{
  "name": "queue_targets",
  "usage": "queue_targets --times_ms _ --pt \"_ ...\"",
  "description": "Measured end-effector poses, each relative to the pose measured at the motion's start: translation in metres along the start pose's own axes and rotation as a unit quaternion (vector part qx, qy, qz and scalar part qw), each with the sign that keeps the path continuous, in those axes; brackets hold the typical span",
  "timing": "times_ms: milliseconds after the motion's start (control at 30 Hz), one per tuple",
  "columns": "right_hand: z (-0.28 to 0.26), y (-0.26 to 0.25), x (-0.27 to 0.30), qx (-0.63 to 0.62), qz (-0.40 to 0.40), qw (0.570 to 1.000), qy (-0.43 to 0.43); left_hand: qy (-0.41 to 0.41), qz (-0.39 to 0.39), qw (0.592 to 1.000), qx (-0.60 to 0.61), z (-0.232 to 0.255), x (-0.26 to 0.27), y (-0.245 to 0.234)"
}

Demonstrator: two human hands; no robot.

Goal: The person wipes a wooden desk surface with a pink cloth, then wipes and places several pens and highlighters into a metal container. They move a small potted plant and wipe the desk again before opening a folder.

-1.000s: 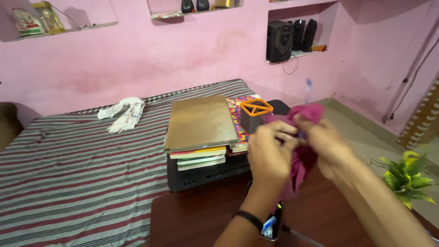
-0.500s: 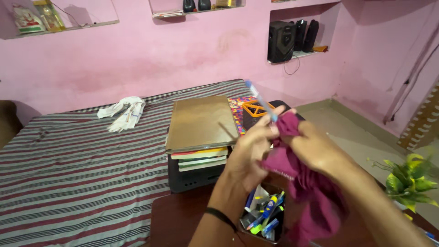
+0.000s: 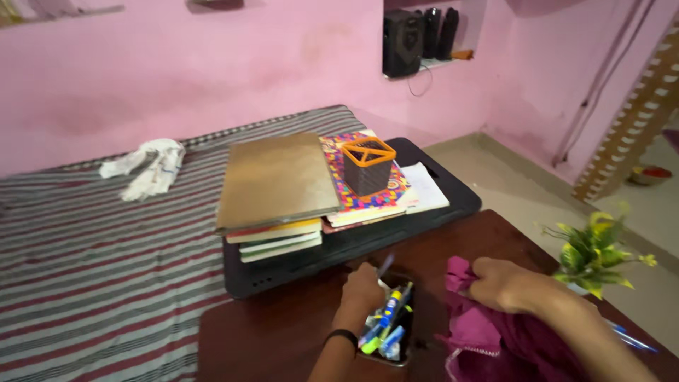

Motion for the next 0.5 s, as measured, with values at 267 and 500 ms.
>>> queue_targets --times_ms 267,500 --pt "0.083 0.047 -0.011 0.05 -0.015 0.999 0.009 -0.006 0.016 0.994 -0.105 0.011 0.068 0.001" --pt "0.13 0.087 -0.013 0.063 -0.067 0.993 0.069 0.245 0.177 0.927 -0.224 0.092 0.106 0.03"
Point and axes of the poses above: each hand's wrist, its own x-axis away from the middle knuckle, its own y-axis out of the palm, z = x × y, the point moved 8 cm from there along -x, towards the middle knuckle, and after that the axes turned 8 degrees about -y, right-handed, at the moved point
